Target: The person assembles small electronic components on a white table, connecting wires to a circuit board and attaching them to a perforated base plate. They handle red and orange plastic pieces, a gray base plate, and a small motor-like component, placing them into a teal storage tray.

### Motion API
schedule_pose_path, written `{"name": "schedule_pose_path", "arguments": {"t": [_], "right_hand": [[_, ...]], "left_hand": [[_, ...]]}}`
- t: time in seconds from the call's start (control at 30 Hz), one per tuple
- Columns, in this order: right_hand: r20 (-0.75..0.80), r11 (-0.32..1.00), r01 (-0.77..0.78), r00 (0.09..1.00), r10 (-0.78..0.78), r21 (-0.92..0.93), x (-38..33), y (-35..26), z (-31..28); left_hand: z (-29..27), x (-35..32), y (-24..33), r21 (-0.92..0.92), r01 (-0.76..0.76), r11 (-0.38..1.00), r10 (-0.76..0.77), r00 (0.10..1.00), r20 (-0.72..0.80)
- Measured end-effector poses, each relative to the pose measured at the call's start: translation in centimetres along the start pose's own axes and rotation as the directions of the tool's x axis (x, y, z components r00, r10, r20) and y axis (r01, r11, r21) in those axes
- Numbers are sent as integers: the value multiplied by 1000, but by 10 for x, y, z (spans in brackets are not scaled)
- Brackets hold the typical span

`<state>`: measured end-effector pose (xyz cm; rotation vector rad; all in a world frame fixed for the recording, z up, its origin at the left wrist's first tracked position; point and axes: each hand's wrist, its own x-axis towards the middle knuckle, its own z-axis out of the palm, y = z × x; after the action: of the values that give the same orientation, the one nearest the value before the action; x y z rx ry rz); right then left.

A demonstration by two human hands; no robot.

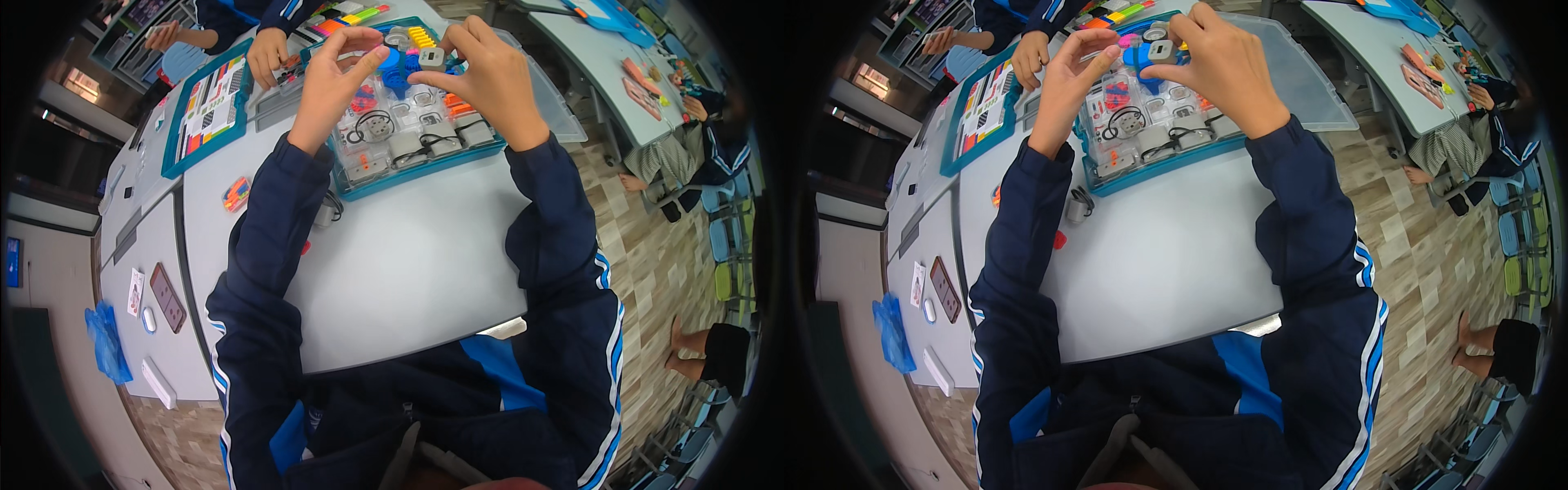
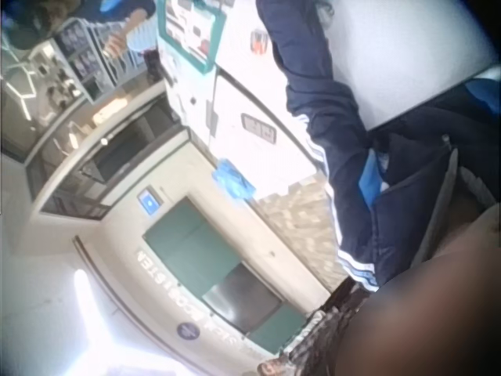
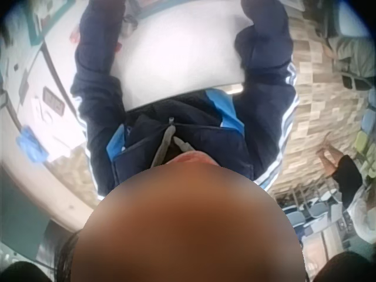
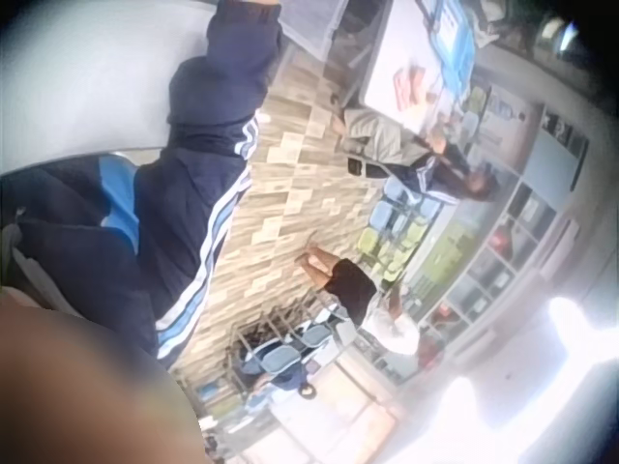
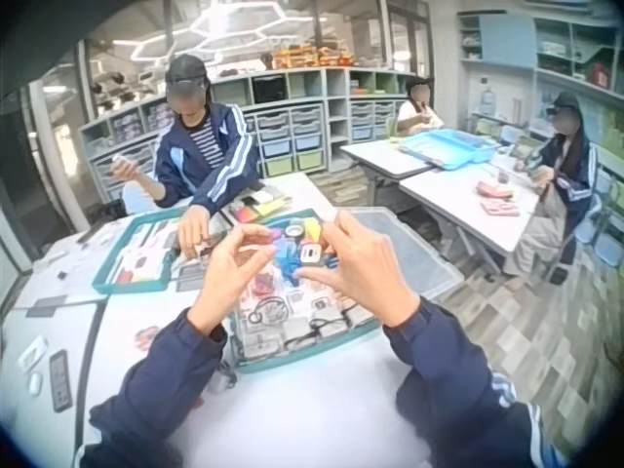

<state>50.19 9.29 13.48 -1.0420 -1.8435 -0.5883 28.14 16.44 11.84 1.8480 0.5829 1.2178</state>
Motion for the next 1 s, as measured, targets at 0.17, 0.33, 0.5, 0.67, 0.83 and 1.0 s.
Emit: {"name": "schedule_pose_path", "arguments": {"t": [0.17, 0.33, 0.5, 0.67, 0.83, 1.0], "right_hand": [[121, 963, -261, 960, 253, 59, -20, -3, 31], [412, 930, -361, 858, 306, 62, -38, -2, 50], [483, 947, -322, 832, 273, 19, -49, -1, 59], [516, 959, -274, 834, 197, 77, -56, 6, 64], [442, 963, -220, 888, 130, 159, -56, 16, 64], [519, 912, -330, 839, 164, 245, -46, 19, 58]], "left_hand": [[-13, -2, -15, 244, -23, 969, 22, 1000, 3], [-11, -19, -31, 437, 0, 900, -37, 996, 77], [1, -27, -49, 551, -88, 830, 18, 991, 131], [16, -21, -63, 630, -162, 760, 116, 987, 114], [22, -5, -62, 613, -146, 776, 76, 987, 140], [17, -1, -53, 572, -229, 788, 207, 973, 104]]}}
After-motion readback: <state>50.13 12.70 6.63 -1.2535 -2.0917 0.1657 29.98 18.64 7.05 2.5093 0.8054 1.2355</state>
